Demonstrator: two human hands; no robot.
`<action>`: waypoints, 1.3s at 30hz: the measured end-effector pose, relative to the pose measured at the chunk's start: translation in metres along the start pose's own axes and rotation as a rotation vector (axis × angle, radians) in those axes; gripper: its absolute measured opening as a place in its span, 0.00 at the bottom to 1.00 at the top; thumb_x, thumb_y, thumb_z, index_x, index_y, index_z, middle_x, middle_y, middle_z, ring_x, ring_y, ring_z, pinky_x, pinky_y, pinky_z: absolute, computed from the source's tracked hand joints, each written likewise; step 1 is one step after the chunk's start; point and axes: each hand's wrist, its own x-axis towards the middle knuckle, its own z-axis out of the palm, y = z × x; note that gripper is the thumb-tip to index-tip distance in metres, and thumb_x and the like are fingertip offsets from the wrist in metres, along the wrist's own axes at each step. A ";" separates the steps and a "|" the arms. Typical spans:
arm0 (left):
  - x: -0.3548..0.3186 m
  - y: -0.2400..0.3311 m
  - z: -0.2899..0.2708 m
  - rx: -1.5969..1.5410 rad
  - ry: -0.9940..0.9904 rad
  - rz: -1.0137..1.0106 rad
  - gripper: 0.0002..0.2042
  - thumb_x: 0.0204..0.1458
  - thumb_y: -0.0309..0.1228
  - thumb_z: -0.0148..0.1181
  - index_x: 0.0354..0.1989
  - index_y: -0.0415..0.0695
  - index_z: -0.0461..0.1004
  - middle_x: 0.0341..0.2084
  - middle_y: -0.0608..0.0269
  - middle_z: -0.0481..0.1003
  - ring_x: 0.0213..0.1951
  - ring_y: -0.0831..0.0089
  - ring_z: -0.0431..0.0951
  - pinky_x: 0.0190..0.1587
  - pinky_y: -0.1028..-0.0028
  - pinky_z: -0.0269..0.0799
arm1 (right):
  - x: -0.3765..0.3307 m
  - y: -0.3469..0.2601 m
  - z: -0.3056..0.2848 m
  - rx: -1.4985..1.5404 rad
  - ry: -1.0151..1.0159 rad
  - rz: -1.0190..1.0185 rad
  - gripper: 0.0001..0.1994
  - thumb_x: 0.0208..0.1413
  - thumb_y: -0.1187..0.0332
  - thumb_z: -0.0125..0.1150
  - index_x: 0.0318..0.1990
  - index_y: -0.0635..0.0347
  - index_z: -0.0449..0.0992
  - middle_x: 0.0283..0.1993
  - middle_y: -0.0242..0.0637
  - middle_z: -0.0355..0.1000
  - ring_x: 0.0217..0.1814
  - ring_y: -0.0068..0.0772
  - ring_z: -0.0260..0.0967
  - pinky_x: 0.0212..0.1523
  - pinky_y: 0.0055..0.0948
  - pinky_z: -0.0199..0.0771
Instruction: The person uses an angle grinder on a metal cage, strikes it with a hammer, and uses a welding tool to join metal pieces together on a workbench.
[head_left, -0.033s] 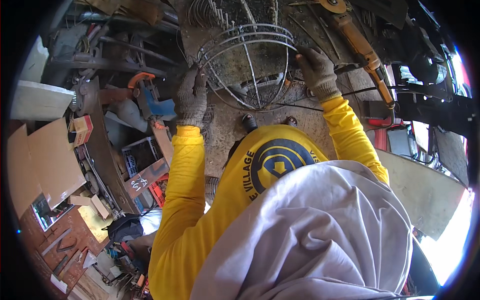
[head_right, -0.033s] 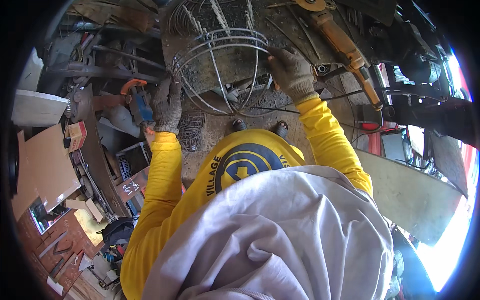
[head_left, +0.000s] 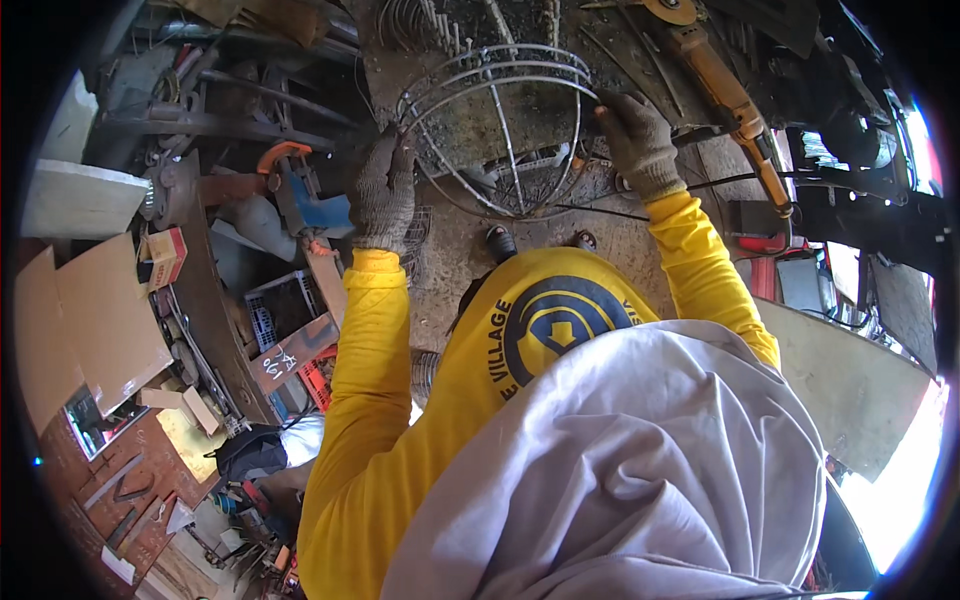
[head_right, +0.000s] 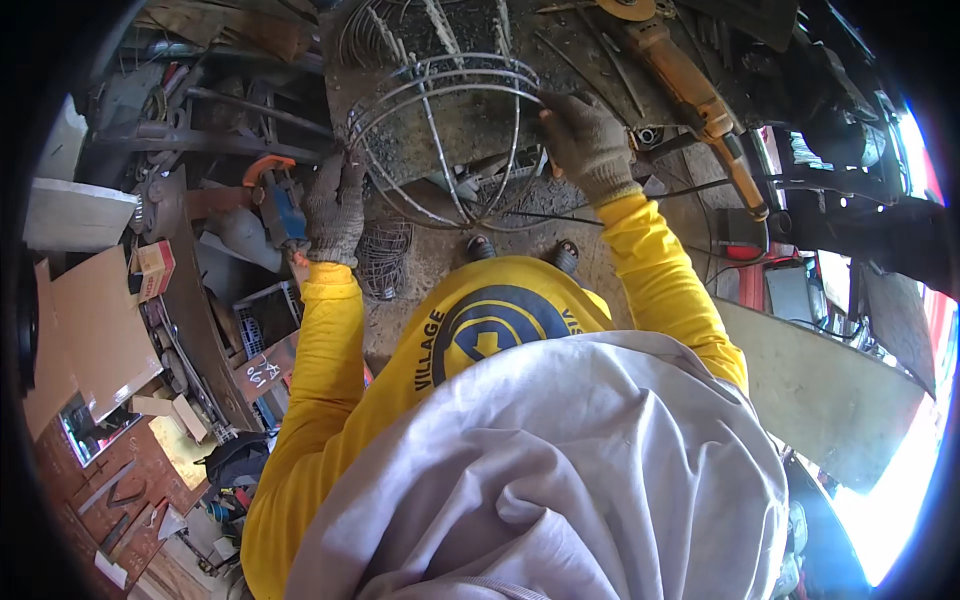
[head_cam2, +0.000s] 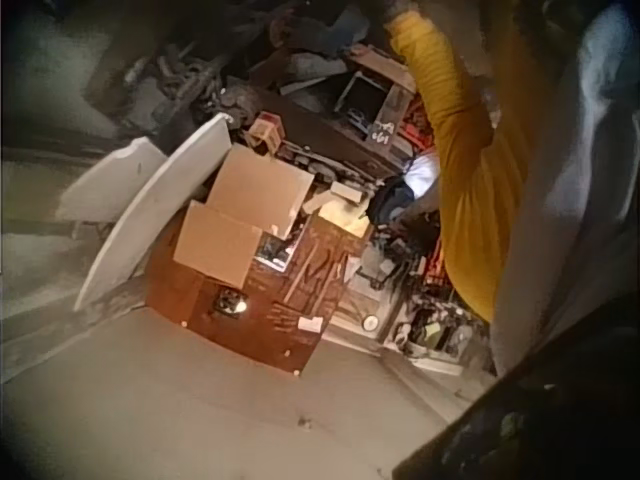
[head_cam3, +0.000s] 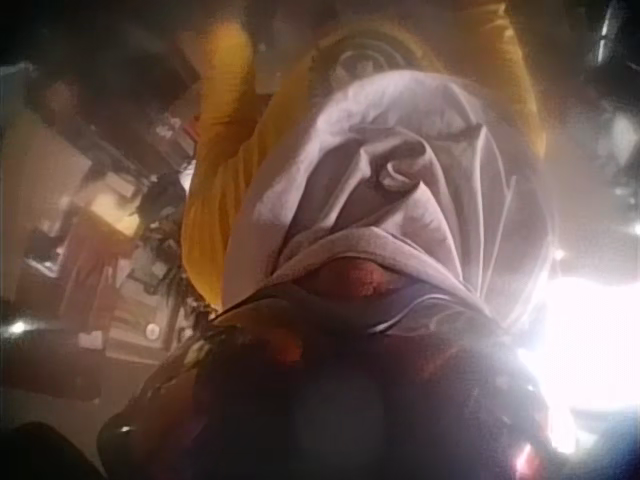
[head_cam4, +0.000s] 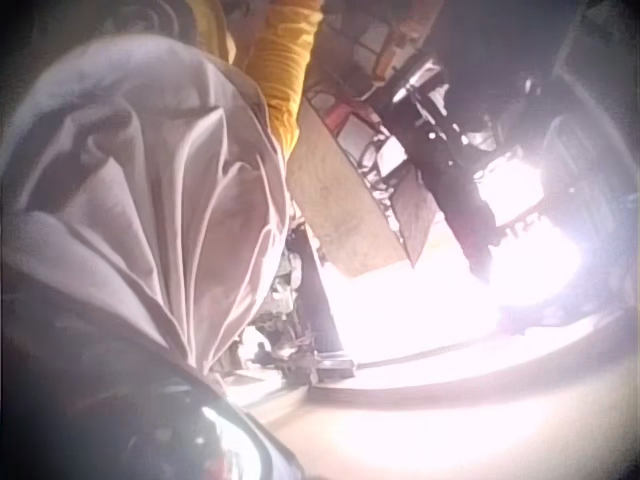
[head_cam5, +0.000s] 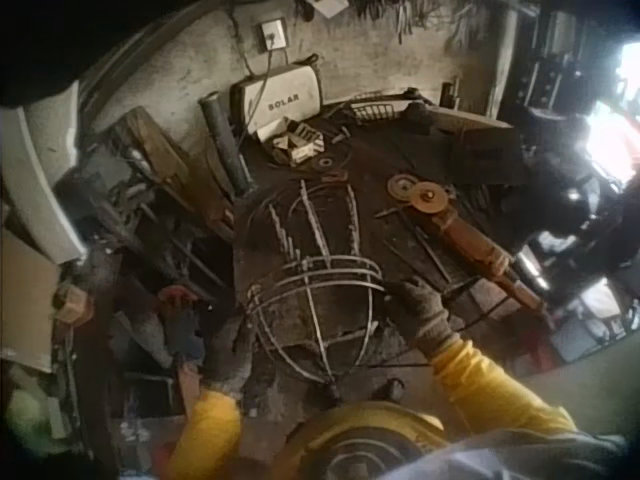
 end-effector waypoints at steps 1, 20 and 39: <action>0.003 0.004 -0.005 -0.010 -0.053 -0.022 0.16 0.62 0.35 0.60 0.54 0.39 0.79 0.47 0.48 0.81 0.51 0.55 0.80 0.55 0.63 0.73 | 0.001 0.003 0.001 -0.032 0.001 -0.018 0.15 0.63 0.64 0.61 0.53 0.60 0.80 0.42 0.44 0.77 0.45 0.43 0.78 0.46 0.35 0.76; 0.003 0.015 -0.005 -0.142 -0.041 -0.149 0.13 0.61 0.34 0.64 0.49 0.39 0.81 0.41 0.57 0.82 0.43 0.71 0.80 0.50 0.71 0.73 | 0.005 0.020 -0.016 0.110 -0.176 0.034 0.17 0.65 0.76 0.55 0.60 0.67 0.74 0.52 0.42 0.79 0.51 0.31 0.78 0.54 0.29 0.78; 0.003 0.003 0.002 -0.096 0.009 -0.092 0.12 0.60 0.33 0.65 0.47 0.38 0.81 0.40 0.57 0.83 0.43 0.70 0.81 0.50 0.70 0.74 | 0.008 0.012 -0.021 -0.288 -0.168 0.072 0.16 0.58 0.59 0.68 0.52 0.51 0.82 0.42 0.45 0.82 0.47 0.45 0.80 0.47 0.38 0.79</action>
